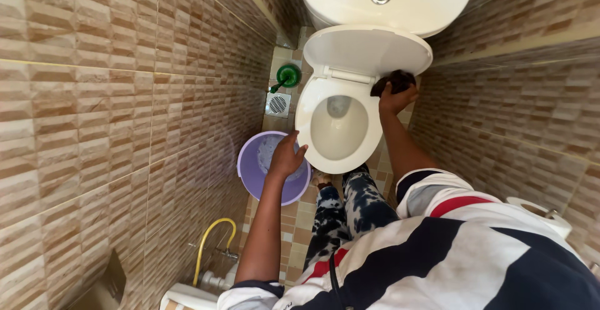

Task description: The person cleans a toilet by wiping the seat, lid, and exterior with a cloth, applying liquid cleaner from a bottle, and rinsing the cloth in a bucket of water.

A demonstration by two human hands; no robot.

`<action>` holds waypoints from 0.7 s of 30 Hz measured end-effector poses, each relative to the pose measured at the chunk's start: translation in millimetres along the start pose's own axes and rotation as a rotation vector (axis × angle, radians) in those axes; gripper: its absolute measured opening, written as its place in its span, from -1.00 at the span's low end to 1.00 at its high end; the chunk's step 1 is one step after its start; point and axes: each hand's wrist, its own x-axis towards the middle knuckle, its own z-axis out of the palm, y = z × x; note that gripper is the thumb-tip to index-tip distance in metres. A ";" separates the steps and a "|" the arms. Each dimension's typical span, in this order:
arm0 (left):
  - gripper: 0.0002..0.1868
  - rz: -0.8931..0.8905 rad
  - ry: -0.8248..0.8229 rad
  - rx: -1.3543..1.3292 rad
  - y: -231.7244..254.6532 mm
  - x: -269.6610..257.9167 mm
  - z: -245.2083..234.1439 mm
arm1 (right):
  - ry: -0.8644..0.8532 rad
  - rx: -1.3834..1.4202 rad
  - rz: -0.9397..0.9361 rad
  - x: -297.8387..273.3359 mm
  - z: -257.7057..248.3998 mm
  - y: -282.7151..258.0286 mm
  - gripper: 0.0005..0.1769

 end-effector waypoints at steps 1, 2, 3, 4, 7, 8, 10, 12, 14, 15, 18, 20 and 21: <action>-0.36 -0.018 -0.017 0.005 -4.6 3.2 3.5 | -0.005 -0.043 -0.016 -2.7 8.0 3.5 -0.12; -0.35 -0.013 -0.016 0.008 -10.0 5.1 6.7 | -0.009 -0.085 -0.032 -3.9 16.2 6.9 -0.09; -0.35 -0.012 -0.016 0.012 -17.3 2.1 9.8 | -0.029 0.091 0.050 -5.3 25.1 9.2 -0.13; -0.35 -0.012 -0.016 0.017 -25.2 -0.9 12.8 | -0.049 0.266 0.132 -5.2 36.0 8.9 -0.16; -0.35 -0.019 -0.013 0.022 -50.1 -11.9 20.1 | -0.035 0.138 0.110 -19.1 62.4 17.3 -0.21; -0.35 -0.037 -0.020 0.012 -57.0 -14.2 22.1 | -0.016 -0.012 0.053 -23.9 71.3 19.3 -0.21; -0.36 -0.081 -0.036 -0.010 -69.7 -23.9 26.2 | -0.001 -0.187 -0.059 -36.5 86.9 24.5 -0.11; -0.38 -0.089 -0.031 -0.020 -81.1 -36.6 30.1 | -0.030 0.089 0.088 -53.4 96.1 33.9 -0.12; -0.38 -0.122 -0.043 -0.013 -88.9 -38.2 29.9 | -0.089 0.841 0.483 -60.3 114.4 31.7 -0.26; -0.37 -0.160 -0.065 -0.003 -91.5 -41.2 30.2 | -0.125 0.872 0.510 -67.4 123.3 31.1 -0.29; -0.38 -0.187 -0.054 0.003 -104.9 -53.1 29.0 | -0.224 0.948 0.602 -97.6 140.8 33.5 -0.38; -0.38 -0.171 -0.032 -0.003 -113.3 -57.6 29.2 | -0.283 1.005 0.657 -111.0 147.8 34.3 -0.44; -0.38 -0.164 -0.024 -0.007 -117.4 -58.7 28.8 | -0.376 0.516 0.152 -120.7 148.6 39.2 -0.40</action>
